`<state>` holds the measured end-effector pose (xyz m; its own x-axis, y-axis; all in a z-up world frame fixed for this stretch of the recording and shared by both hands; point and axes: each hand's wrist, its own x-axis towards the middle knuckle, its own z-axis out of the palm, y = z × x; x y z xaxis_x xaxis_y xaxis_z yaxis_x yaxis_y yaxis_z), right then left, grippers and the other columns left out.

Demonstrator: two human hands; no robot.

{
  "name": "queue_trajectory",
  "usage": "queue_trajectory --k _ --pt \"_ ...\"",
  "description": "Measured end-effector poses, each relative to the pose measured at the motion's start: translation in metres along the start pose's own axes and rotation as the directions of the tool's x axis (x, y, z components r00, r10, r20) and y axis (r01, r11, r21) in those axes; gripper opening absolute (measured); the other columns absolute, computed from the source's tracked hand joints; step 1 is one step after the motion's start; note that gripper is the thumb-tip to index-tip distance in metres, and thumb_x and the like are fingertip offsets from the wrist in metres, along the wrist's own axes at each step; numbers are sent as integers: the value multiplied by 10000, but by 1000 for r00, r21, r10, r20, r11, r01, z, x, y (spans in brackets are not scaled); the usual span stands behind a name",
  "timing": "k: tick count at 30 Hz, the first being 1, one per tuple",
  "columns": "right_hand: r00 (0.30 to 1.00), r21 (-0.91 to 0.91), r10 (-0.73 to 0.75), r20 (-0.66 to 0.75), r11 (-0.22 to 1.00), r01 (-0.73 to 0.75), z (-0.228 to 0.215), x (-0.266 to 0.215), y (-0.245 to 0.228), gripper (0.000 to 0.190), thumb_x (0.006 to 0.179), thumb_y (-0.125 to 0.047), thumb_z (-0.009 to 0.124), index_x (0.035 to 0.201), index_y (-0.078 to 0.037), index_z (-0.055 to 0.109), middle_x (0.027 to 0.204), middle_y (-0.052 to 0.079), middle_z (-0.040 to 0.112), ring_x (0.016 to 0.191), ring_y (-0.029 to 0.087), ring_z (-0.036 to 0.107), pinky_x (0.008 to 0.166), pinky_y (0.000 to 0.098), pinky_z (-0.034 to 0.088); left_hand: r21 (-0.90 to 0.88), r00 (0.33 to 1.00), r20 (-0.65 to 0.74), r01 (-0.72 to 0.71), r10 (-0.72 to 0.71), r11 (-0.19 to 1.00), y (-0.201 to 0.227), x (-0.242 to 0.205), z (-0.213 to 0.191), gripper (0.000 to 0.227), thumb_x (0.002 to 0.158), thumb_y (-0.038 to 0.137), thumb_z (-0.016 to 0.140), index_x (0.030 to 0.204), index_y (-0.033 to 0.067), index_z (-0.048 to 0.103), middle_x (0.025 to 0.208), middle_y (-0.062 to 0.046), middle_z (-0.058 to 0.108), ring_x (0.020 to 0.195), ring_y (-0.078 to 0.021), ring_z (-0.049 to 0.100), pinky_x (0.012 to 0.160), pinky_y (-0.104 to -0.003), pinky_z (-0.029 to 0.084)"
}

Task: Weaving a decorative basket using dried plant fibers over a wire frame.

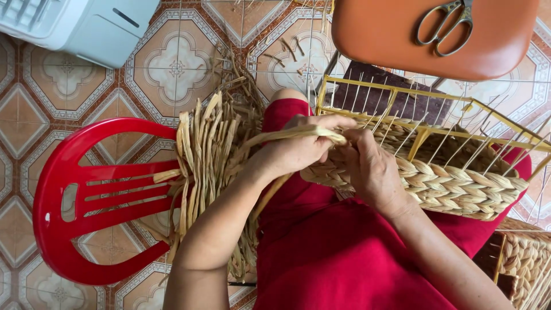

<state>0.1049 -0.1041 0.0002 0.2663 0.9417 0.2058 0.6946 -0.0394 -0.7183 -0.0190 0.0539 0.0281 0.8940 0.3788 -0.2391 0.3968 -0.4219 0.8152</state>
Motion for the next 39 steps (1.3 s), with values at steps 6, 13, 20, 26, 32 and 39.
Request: queue_trajectory --k 6,13,20,26,32,39 --pt "981 201 183 60 961 -191 -4 4 6 153 1039 3 550 1184 -14 501 864 101 733 656 147 718 575 289 584 -19 929 -323 -199 182 980 -45 -4 24 138 1004 82 661 1124 81 728 847 -66 731 656 -142 679 525 -296 566" --pt "931 137 361 46 921 -364 2 24 -14 123 978 -103 671 1081 -65 724 808 64 761 635 111 724 495 270 586 285 742 -392 -465 544 838 -22 -59 44 106 1049 151 688 1132 133 752 1116 -17 735 834 -139 644 806 -287 624" --pt "986 -67 125 112 991 -118 2 20 -18 185 973 -100 684 1153 -61 666 848 86 752 581 163 700 482 298 553 547 821 -476 -4 315 837 -51 -52 27 613 934 305 763 1392 -78 623 1149 -137 660 960 -229 646 851 -361 576" --pt "964 69 258 -61 965 -254 10 18 -17 108 1007 -116 697 1045 -62 611 792 83 735 670 153 719 576 304 554 549 968 -246 175 -42 817 -43 -64 7 225 1018 241 764 1197 167 651 1076 -30 694 902 -217 637 790 -349 578" --pt "920 284 367 134 876 -391 -11 25 -14 212 983 -93 665 1132 -32 526 898 59 750 627 167 711 507 284 581 695 867 -217 -185 449 694 -1 -72 9 686 702 388 746 1248 -11 630 1091 -117 647 920 -210 650 830 -374 605" --pt "999 18 -40 -13 999 40 -7 23 -43 289 951 -135 717 1213 -20 681 1001 123 740 772 231 750 653 350 615 341 995 -72 -37 65 939 -25 -63 -29 262 1002 141 699 1257 192 727 971 -16 731 749 -121 667 642 -272 587"
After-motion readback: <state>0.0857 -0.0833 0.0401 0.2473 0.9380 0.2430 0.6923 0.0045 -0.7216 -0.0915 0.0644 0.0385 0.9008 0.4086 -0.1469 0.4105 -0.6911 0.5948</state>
